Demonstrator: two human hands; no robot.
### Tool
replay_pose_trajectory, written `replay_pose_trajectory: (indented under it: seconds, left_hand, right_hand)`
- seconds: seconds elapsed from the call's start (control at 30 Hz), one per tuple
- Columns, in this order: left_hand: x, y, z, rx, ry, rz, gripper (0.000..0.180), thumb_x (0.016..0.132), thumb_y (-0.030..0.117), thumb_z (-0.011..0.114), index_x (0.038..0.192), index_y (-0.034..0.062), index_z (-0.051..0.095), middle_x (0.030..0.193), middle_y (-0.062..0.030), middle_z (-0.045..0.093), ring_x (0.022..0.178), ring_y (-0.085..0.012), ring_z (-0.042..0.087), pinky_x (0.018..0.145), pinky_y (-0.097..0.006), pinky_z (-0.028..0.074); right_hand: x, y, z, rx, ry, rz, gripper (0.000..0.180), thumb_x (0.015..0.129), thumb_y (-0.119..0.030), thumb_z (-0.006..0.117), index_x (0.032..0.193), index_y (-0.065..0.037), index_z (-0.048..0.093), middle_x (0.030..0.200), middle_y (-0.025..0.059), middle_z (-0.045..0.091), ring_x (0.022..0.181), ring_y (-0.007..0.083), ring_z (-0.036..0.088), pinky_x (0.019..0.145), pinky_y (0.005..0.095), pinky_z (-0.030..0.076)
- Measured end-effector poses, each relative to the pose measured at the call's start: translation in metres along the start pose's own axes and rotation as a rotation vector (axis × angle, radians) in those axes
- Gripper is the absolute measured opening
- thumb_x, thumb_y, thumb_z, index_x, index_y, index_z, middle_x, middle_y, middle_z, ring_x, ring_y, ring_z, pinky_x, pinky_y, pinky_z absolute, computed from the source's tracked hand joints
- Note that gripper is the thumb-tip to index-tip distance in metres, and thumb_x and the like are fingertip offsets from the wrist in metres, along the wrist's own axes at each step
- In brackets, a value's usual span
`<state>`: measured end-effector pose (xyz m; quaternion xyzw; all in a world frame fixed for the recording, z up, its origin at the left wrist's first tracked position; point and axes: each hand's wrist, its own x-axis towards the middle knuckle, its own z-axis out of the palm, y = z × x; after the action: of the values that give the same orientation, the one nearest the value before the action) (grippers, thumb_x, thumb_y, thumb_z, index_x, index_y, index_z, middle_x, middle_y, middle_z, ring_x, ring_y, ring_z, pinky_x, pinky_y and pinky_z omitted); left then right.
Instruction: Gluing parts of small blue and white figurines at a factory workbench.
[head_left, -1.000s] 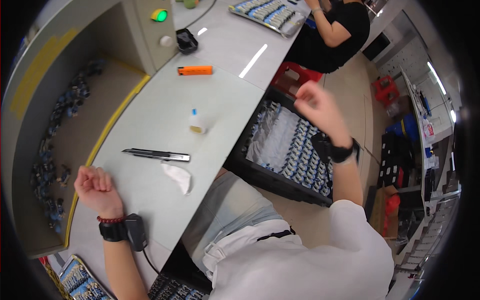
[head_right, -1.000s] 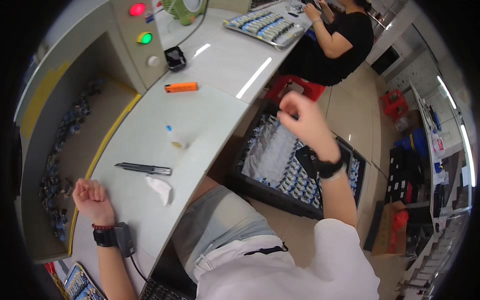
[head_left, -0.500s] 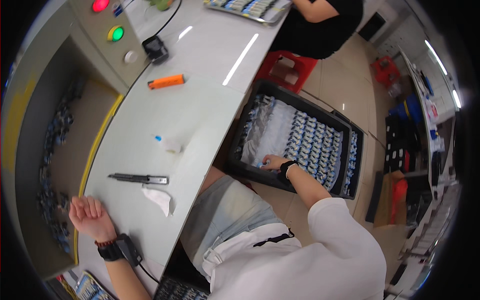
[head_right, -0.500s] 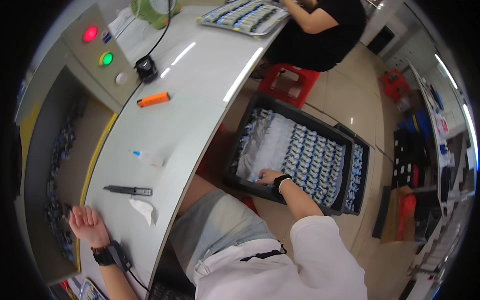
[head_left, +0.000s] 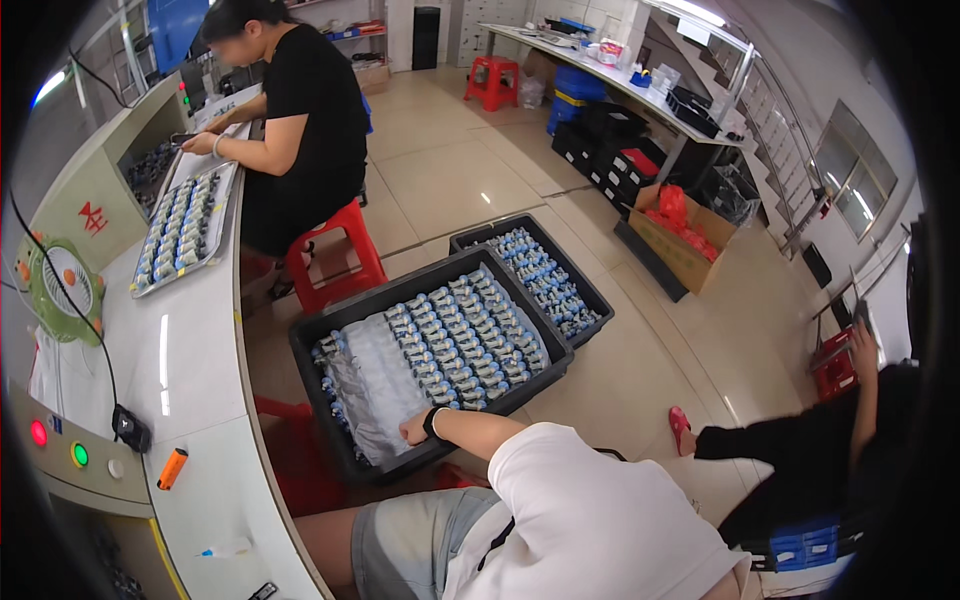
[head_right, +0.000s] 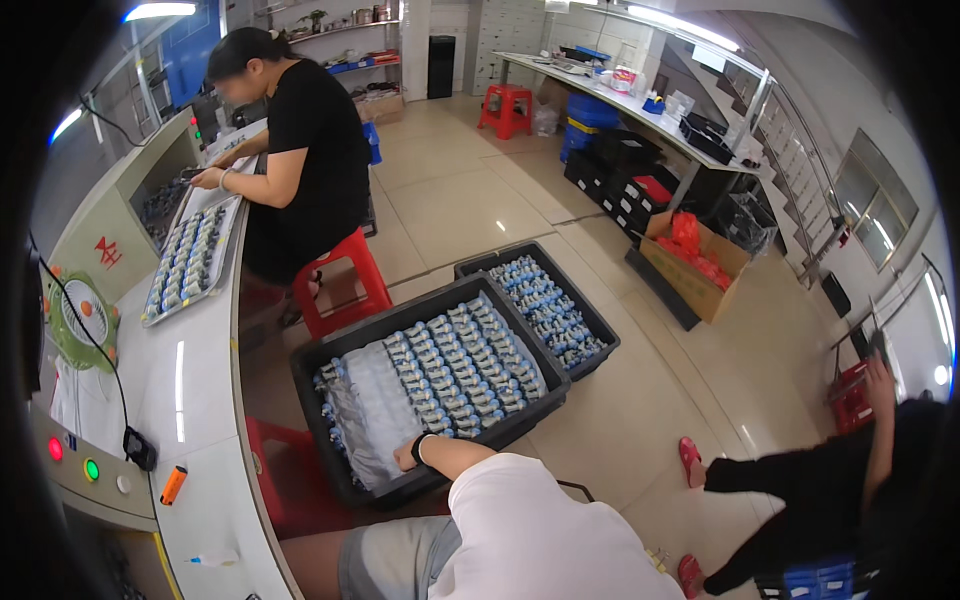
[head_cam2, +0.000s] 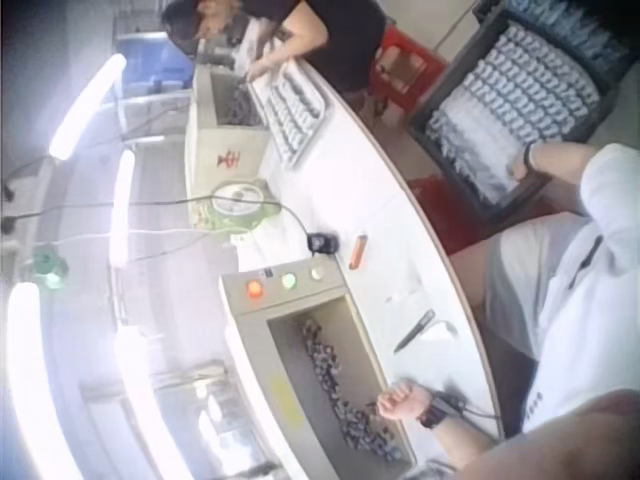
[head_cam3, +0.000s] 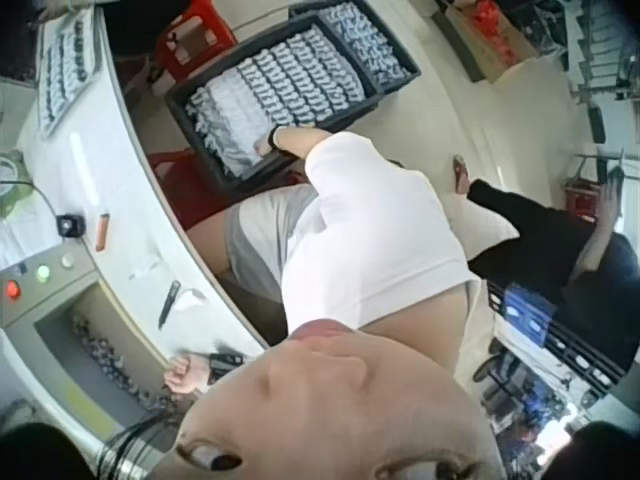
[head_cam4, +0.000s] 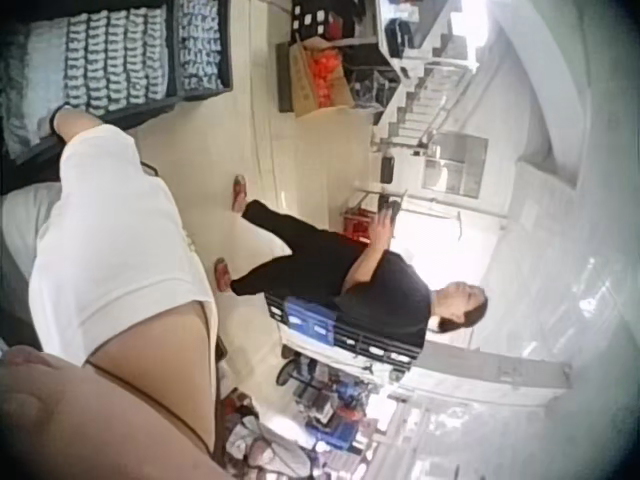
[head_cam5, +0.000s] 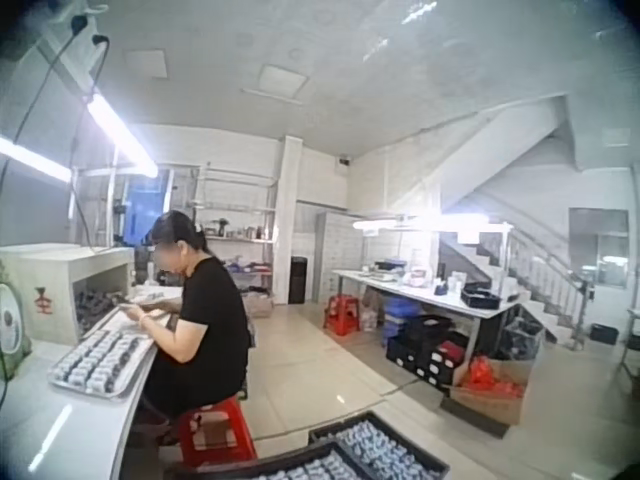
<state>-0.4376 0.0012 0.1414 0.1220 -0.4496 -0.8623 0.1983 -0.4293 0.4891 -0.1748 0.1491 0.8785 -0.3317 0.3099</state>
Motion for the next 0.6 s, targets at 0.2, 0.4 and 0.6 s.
replay_pose_trajectory:
  seconds: [0.2,0.4,0.6]
  left_hand:
    - [0.011,0.002,-0.016,-0.02,-0.064,0.004,0.029,0.077,0.027,0.043,0.052,0.0139,0.038,0.044,0.0024,0.026,0.039,-0.0119,0.027,0.04,-0.025,0.025]
    - [0.001,0.001,-0.002,0.018,0.048,0.023,0.026,0.077,0.029,0.044,0.056,0.0132,0.042,0.045,0.0023,0.029,0.041,-0.0116,0.03,0.04,-0.025,0.025]
    - [-0.004,-0.001,0.0,-0.053,0.044,0.049,0.02,0.073,0.025,0.047,0.058,0.0124,0.045,0.047,0.0009,0.034,0.04,-0.0119,0.03,0.038,-0.025,0.024]
  right_hand:
    - [0.023,-0.007,-0.012,-0.07,-0.234,-0.145,0.028,0.055,-0.018,0.054,0.081,-0.008,0.06,0.076,0.0061,0.06,0.067,0.0186,0.053,0.058,0.0313,0.041]
    - [0.019,-0.015,-0.017,0.394,-0.123,-0.27,0.03,0.058,-0.02,0.054,0.085,-0.009,0.059,0.071,0.0007,0.056,0.061,0.0145,0.049,0.052,0.029,0.04]
    - [-0.077,-0.076,-0.079,1.595,-0.329,-0.417,0.037,0.065,-0.021,0.043,0.097,-0.005,0.049,0.067,0.007,0.052,0.052,0.0139,0.049,0.042,0.0293,0.038]
